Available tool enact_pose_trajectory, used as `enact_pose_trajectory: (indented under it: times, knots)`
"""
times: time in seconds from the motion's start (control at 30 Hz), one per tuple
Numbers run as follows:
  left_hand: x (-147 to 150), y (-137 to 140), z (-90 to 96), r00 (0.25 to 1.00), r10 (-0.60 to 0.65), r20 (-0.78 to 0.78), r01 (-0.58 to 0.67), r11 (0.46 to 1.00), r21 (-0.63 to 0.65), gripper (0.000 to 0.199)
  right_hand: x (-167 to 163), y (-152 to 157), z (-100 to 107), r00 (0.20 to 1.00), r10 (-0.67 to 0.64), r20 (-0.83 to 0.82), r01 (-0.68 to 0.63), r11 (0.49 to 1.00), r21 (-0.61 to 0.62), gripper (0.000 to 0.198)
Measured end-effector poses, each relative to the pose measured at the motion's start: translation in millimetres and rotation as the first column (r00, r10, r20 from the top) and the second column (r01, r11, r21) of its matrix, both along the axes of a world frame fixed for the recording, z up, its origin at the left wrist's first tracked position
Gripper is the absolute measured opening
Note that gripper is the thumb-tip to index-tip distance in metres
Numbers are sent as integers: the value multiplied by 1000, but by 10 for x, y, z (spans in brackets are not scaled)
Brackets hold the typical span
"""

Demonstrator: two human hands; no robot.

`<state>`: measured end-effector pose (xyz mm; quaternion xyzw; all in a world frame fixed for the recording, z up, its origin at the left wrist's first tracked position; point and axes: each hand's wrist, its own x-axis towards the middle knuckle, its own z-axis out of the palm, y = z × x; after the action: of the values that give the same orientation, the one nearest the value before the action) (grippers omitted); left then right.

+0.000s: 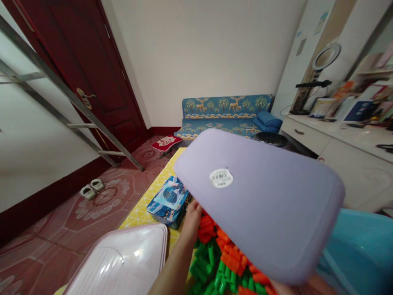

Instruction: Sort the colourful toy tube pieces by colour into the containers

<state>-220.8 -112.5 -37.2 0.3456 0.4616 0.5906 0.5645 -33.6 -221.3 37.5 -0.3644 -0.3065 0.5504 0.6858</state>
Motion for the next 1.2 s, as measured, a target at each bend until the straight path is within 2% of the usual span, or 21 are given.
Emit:
enact_pose_trajectory:
  times: [0.07, 0.1, 0.2, 0.23, 0.27, 0.3, 0.33, 0.37, 0.4, 0.53, 0.63, 0.7, 0.83, 1.07, 1.2]
  knots:
    - [0, -47, -48, 981, -47, -188, 63, 995, 81, 26, -125, 201, 113, 999, -25, 32, 22, 995, 100, 28]
    - [-1, -72, -78, 944, -59, -324, 105, 987, 125, 26, -203, 328, 172, 998, -38, 43, 31, 989, 142, 29]
    - [-9, -146, -169, 753, -33, -657, 197, 964, 177, 34, -485, 815, 339, 993, -72, 90, 48, 969, 242, 32]
    - [-14, -168, -188, 702, -29, -712, 214, 962, 171, 37, -589, 1006, 381, 986, -87, 141, 44, 959, 281, 29]
    - [-19, -188, -197, 664, -33, -747, 230, 959, 163, 38, -694, 1206, 410, 934, -138, 328, 12, 933, 359, 23]
    - [-25, -207, -194, 641, -40, -767, 244, 957, 154, 39, -797, 1411, 423, 816, -207, 539, -39, 912, 409, 19]
    - [-31, -226, -181, 628, -46, -777, 254, 956, 149, 38, -894, 1614, 417, 639, -274, 719, -107, 894, 436, 21]
    - [-39, -245, -158, 622, -50, -782, 259, 955, 145, 38, -981, 1810, 390, 404, -329, 854, -178, 887, 426, 26]
    - [-47, -265, -129, 621, -53, -782, 261, 955, 143, 37, -1054, 1992, 346, 313, -330, 891, -207, 891, 403, 27]
    - [-92, -351, -14, 637, -59, -768, 264, 953, 146, 36, -1160, 2501, 45, 48, -289, 956, -294, 911, 290, 27]
    - [-130, -401, 22, 647, -56, -760, 277, 946, 167, 35, -1097, 2635, -190, -139, -241, 960, -329, 926, 185, 28]
    - [-147, -419, 30, 653, -52, -755, 285, 941, 182, 34, -1049, 2645, -298, -227, -215, 950, -333, 934, 131, 27]
    - [-154, -429, 48, 663, -63, -746, 283, 944, 171, 33, -1028, 2615, -368, -319, -184, 930, -324, 943, 75, 27]
    - [-163, -426, 55, 685, -50, -727, 264, 947, 184, 31, -1116, 2591, -352, -385, -145, 911, -349, 937, 2, 21]
    - [-170, -416, 45, 686, -62, -725, 273, 946, 178, 31, -1169, 2573, -374, -416, -139, 899, -374, 927, -30, 24]
